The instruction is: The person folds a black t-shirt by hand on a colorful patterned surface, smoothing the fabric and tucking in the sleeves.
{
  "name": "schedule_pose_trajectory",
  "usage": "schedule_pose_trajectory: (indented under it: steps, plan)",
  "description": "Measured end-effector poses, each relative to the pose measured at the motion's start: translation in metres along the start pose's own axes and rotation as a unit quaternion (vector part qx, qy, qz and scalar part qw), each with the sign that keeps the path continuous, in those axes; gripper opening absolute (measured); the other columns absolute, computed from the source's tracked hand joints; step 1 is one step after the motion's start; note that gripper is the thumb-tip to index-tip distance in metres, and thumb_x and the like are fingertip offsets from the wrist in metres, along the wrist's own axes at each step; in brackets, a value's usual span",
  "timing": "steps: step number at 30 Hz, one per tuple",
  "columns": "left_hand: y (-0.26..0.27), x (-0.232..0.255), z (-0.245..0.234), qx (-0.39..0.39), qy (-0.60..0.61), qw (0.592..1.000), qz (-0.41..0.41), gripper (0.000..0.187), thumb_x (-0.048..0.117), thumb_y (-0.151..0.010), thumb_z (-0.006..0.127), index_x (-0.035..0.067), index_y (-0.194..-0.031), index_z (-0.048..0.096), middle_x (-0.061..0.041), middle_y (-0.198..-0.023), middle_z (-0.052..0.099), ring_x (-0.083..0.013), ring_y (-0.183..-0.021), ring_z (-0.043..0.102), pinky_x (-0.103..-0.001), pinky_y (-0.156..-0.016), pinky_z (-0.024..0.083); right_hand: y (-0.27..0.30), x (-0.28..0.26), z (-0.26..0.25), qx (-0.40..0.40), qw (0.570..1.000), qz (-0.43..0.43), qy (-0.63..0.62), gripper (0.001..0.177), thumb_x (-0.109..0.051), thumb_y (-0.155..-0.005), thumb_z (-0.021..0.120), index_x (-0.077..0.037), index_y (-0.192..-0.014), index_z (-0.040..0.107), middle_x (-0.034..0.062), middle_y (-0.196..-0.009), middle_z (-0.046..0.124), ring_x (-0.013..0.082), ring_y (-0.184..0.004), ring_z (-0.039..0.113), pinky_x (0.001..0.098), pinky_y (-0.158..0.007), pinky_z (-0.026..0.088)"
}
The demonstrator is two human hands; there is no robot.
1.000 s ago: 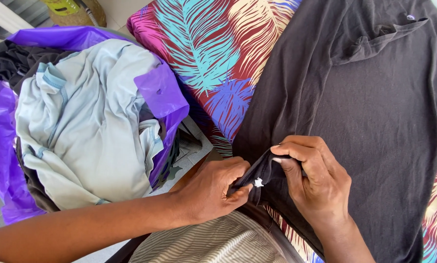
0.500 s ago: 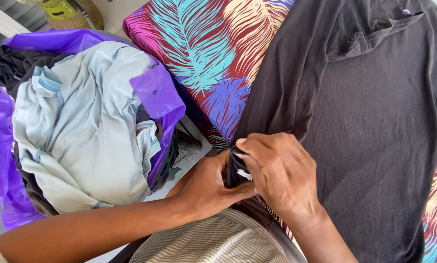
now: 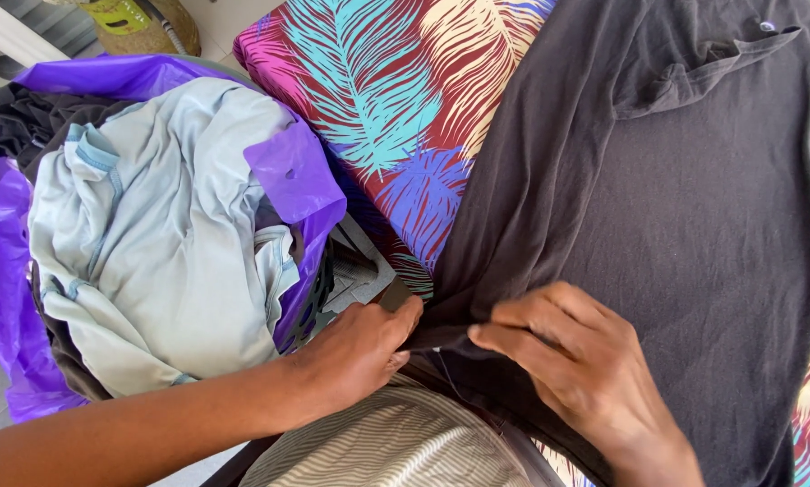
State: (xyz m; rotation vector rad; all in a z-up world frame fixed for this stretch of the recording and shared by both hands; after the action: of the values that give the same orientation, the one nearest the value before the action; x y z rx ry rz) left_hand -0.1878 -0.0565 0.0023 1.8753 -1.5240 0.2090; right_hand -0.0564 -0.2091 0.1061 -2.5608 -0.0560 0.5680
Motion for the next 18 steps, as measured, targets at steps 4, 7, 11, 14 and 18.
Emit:
schedule_pose_trajectory:
  steps: [4,7,11,14,18]
  plan:
    - [-0.006,0.0,0.02,-0.035,-0.174,0.98,0.089,0.061,-0.015,-0.069,0.055,0.002,-0.126,0.041,-0.011,-0.059,0.066,-0.0448,-0.05,0.066,-0.059,-0.051,0.051,0.044,0.013,0.014,-0.18,0.973,0.028,-0.144,0.02,-0.02,-0.104,0.048,-0.015,-0.099,0.067,0.001,-0.102,0.069,0.0222,-0.083,0.063,0.0354,-0.07,0.047]
    - [-0.006,-0.002,0.045,0.051,-0.288,0.939,0.18,0.041,-0.009,-0.066,0.062,0.012,-0.096,0.042,0.0,-0.057,0.056,-0.0267,-0.04,0.059,-0.045,-0.032,0.042,0.076,0.009,0.042,-0.203,0.972,-0.003,-0.115,0.022,-0.023,-0.106,0.053,-0.017,-0.09,0.067,-0.0024,-0.085,0.064,0.0203,-0.072,0.058,0.0365,-0.058,0.04]
    - [-0.006,-0.001,0.05,0.081,-0.329,0.918,0.207,0.056,-0.014,-0.052,0.063,0.011,-0.098,0.045,0.004,-0.055,0.05,-0.0175,-0.04,0.055,-0.038,-0.029,0.037,0.092,0.001,0.059,-0.205,0.977,0.0,-0.062,0.013,-0.015,-0.098,0.055,-0.017,-0.09,0.064,-0.0009,-0.09,0.062,0.0187,-0.072,0.054,0.0359,-0.059,0.037]
    - [-0.002,0.001,0.049,0.154,-0.385,0.883,0.221,0.04,-0.007,-0.062,0.066,0.011,-0.092,0.046,0.003,-0.056,0.047,-0.0172,-0.046,0.053,-0.036,-0.031,0.037,0.089,-0.004,0.062,-0.204,0.978,0.011,-0.035,0.014,-0.017,-0.099,0.057,-0.018,-0.086,0.061,-0.0024,-0.091,0.06,0.0192,-0.075,0.052,0.0364,-0.06,0.038]
    - [-0.005,0.01,0.034,0.016,-0.326,0.935,0.136,0.041,0.028,-0.08,0.074,0.01,-0.107,0.048,-0.003,-0.068,0.063,-0.0282,-0.056,0.064,-0.045,-0.04,0.044,0.069,-0.003,0.039,-0.134,0.989,0.004,-0.063,0.03,-0.041,-0.103,0.056,-0.017,-0.09,0.068,-0.0012,-0.088,0.067,0.0204,-0.074,0.057,0.0385,-0.061,0.039]
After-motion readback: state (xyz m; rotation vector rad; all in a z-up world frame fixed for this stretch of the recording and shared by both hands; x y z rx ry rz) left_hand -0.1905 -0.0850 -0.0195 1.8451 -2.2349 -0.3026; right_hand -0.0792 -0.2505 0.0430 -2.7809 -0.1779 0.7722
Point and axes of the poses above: each hand's wrist, its own y-axis away from the middle knuckle, its own z-axis out of the palm, x = y × z, the point moved 4 cm from there along -y, towards the middle knuckle
